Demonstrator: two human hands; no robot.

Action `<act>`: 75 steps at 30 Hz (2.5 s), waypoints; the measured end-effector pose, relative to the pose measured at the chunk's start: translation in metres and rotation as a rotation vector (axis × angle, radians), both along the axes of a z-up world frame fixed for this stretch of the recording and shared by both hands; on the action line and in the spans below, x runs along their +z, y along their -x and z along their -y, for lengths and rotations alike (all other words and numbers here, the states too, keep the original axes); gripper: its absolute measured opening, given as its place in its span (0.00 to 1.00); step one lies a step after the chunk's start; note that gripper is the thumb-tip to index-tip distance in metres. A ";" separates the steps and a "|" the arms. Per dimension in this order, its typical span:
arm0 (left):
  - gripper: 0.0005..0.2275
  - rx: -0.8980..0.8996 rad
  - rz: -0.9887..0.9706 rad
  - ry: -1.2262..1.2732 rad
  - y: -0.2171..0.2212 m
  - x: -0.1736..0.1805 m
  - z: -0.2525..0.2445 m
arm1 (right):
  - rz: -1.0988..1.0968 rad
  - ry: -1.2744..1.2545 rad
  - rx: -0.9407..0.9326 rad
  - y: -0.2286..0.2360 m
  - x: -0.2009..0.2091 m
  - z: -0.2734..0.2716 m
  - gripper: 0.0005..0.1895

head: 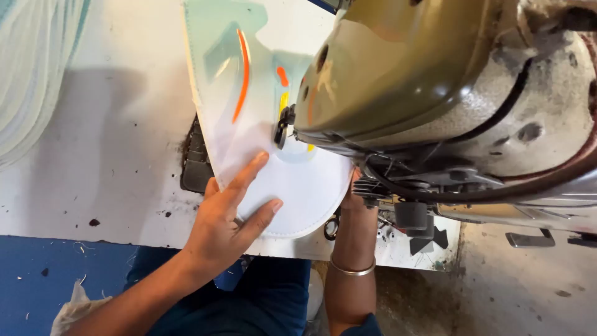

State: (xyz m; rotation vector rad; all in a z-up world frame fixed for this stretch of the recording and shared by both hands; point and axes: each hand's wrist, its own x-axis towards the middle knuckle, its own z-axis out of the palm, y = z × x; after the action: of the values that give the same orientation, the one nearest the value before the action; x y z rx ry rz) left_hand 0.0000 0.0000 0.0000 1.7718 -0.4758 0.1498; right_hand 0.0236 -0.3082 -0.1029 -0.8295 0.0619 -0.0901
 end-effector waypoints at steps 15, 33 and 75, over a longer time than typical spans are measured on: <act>0.15 -0.076 -0.271 0.105 -0.047 0.031 -0.039 | -0.168 0.197 -0.451 0.054 0.091 -0.094 0.13; 0.26 0.131 -0.207 0.338 0.033 -0.005 0.028 | -0.106 0.289 -0.453 0.091 0.085 -0.142 0.13; 0.28 0.140 -0.026 -0.081 0.008 0.044 -0.016 | -0.245 0.177 -0.472 0.106 0.085 0.008 0.17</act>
State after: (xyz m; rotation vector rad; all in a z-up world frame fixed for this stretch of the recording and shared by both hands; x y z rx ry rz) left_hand -0.0083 0.0155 0.0441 1.8850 -0.3435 0.2074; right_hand -0.0828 -0.3166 -0.0177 -0.9870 0.4870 -0.4427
